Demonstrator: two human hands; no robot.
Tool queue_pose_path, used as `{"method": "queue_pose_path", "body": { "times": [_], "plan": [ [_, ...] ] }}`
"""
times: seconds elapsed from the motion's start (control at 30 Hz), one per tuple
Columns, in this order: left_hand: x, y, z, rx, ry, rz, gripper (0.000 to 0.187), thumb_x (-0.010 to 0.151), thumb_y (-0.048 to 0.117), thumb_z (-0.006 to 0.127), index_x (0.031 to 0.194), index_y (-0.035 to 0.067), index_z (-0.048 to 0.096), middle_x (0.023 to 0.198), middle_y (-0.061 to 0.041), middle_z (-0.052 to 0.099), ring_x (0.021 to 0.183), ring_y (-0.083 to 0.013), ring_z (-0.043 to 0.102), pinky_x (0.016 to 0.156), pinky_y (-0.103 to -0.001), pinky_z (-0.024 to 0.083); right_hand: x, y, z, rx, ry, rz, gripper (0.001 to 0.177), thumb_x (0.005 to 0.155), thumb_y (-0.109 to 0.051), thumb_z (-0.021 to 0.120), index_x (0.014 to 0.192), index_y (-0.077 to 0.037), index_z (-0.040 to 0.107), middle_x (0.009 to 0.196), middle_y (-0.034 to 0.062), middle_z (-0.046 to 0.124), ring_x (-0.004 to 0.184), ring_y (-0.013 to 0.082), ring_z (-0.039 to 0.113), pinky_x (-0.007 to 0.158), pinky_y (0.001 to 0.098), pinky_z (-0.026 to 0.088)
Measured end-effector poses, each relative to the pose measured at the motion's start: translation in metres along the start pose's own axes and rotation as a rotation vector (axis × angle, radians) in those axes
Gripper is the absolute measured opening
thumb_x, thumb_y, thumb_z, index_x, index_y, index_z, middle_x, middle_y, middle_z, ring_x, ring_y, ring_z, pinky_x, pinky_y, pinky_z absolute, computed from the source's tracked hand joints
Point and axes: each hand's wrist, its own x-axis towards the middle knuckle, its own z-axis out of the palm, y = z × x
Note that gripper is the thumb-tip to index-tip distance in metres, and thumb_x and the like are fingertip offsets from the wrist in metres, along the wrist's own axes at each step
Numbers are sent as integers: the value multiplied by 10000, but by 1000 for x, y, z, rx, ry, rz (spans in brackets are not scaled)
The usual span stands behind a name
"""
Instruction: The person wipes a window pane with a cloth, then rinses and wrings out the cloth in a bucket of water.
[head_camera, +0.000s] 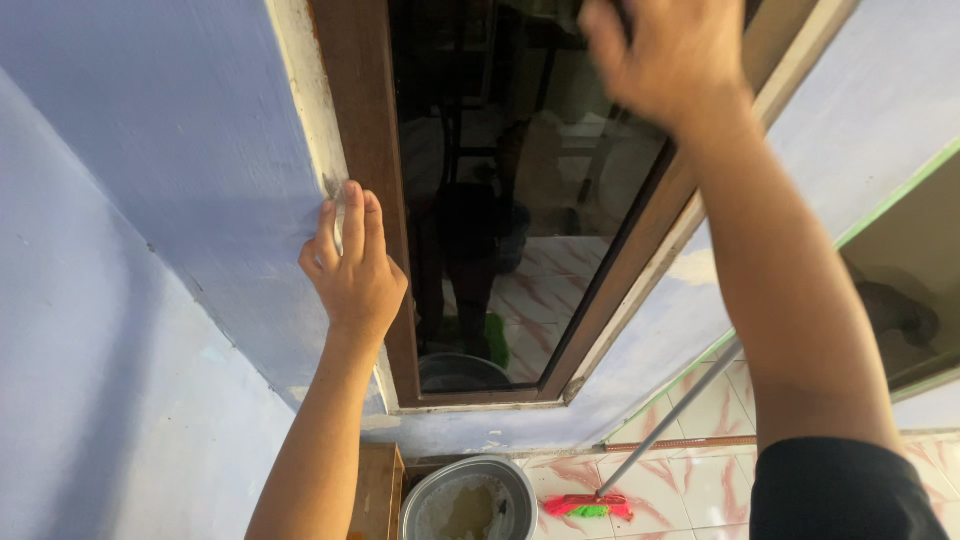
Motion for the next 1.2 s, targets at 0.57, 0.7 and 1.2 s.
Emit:
{"method": "queue_pose_path", "body": {
  "times": [0.57, 0.7, 1.2],
  "plan": [
    [-3, 1, -3, -84, -63, -55, 677, 850, -32, 656, 1514, 75, 576, 1657, -31, 415, 1466, -267, 363, 996, -444, 360, -279, -120, 307, -67, -372, -1198, 821, 966, -112, 552, 1653, -132, 103, 1724, 18, 115, 1569, 224, 126, 1289, 370, 138],
    [0, -2, -3, -120, -28, -44, 639, 899, -41, 649, 1522, 75, 568, 1664, -14, 412, 1483, -251, 360, 1018, -432, 368, -190, -109, 231, -267, -345, -1122, 748, 941, -106, 521, 1610, -240, 215, 1710, -2, 161, 1546, 251, 139, 1259, 417, 188],
    [-10, -14, -12, -182, -51, 7, 635, 928, -113, 590, 1539, 56, 555, 1695, -17, 358, 1527, -264, 326, 1066, -404, 408, -83, -134, 156, 179, 661, -546, 449, 1004, -138, 787, 1434, -179, 664, 1677, 139, 339, 1557, 427, 292, 1211, 648, 387]
  ]
}}
